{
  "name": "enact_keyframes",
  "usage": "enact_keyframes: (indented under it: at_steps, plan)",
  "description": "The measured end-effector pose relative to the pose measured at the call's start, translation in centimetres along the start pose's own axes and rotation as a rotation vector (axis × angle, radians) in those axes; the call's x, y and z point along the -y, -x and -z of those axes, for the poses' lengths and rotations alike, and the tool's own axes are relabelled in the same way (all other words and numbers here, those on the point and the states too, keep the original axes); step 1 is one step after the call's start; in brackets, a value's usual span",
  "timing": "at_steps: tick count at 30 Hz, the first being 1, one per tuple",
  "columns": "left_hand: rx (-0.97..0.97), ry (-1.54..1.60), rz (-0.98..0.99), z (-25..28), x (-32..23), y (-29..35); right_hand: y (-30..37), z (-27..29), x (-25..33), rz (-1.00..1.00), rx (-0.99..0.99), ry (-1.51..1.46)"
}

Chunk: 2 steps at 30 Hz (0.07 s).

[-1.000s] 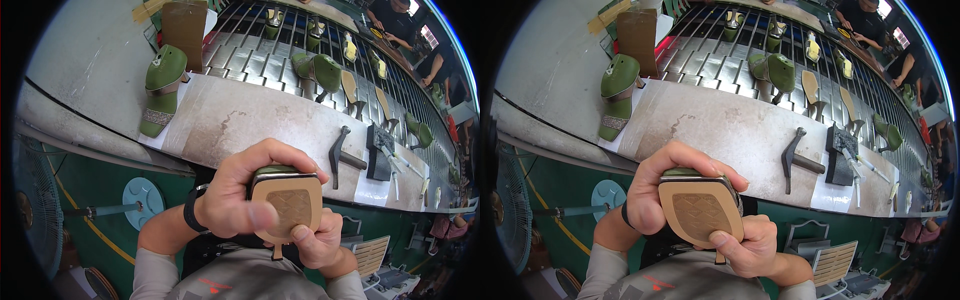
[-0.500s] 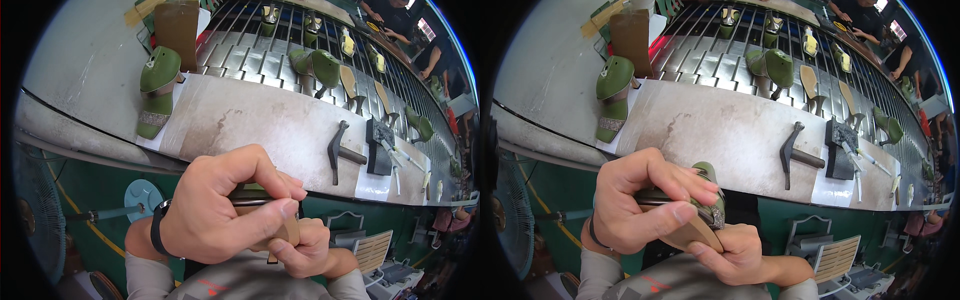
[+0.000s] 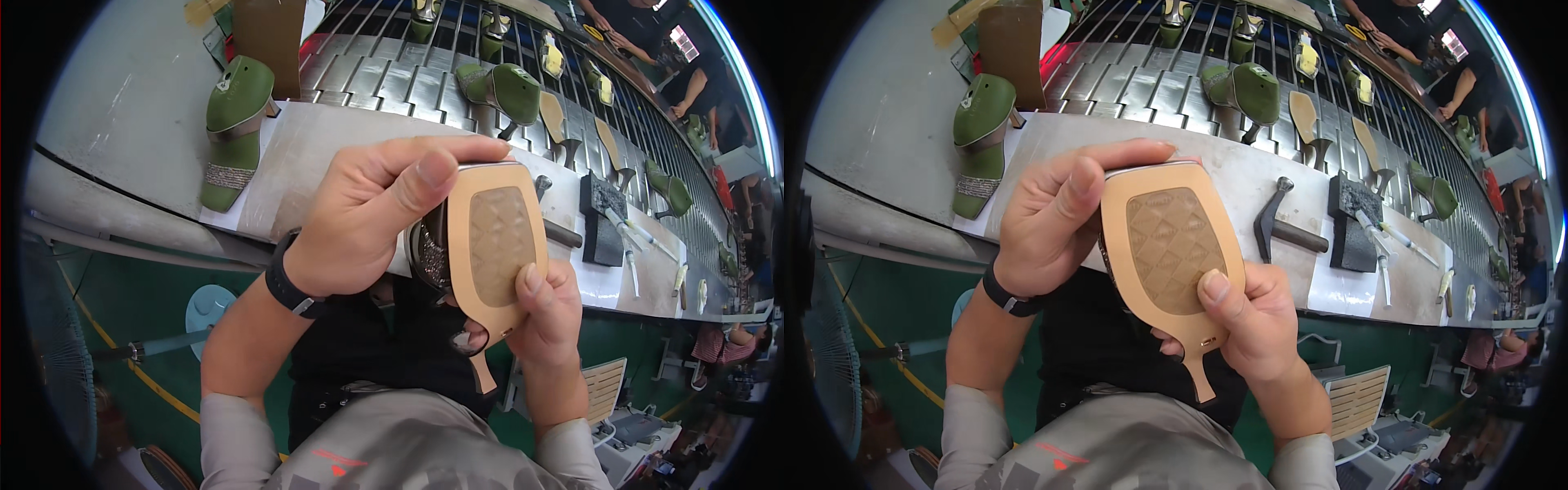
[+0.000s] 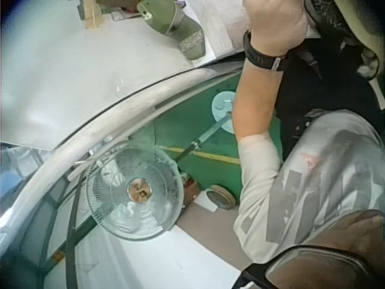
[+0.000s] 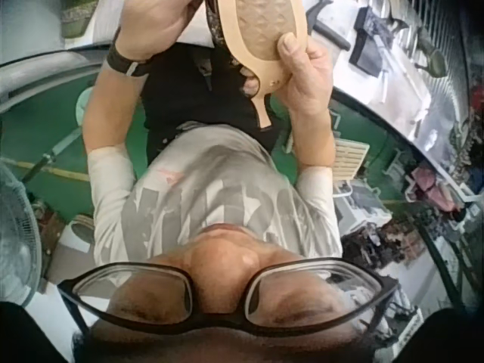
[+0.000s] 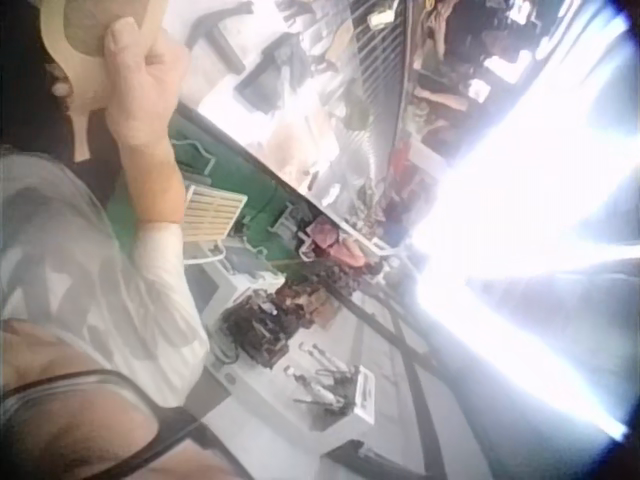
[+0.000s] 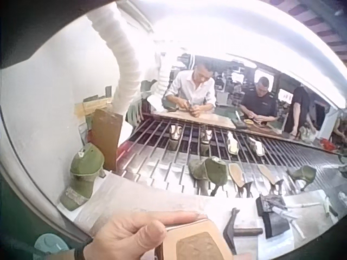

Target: The person assembles high-heeled shoes by fitting soles onto lasted uppers, hammering the edges with a hammer, injecting adhesive along the seams with a syringe, and placing the shoes onto a conveyor belt.

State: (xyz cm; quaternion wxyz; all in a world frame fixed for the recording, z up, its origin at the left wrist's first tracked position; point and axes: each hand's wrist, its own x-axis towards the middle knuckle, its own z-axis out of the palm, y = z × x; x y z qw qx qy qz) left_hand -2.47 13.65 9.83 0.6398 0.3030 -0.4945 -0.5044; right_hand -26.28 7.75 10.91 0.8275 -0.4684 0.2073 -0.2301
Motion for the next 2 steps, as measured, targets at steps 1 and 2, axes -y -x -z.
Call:
enact_keyframes:
  at_steps: [1,2]
  plan:
    - [0.001,-0.124,-0.007,0.19,-0.14,-0.25,-0.14,0.58,-0.2,0.022,0.017,0.019]
    - [0.002,-0.248,-0.013,0.13,-0.59,-0.39,-0.21,0.56,-0.28,0.02,-0.025,0.002]
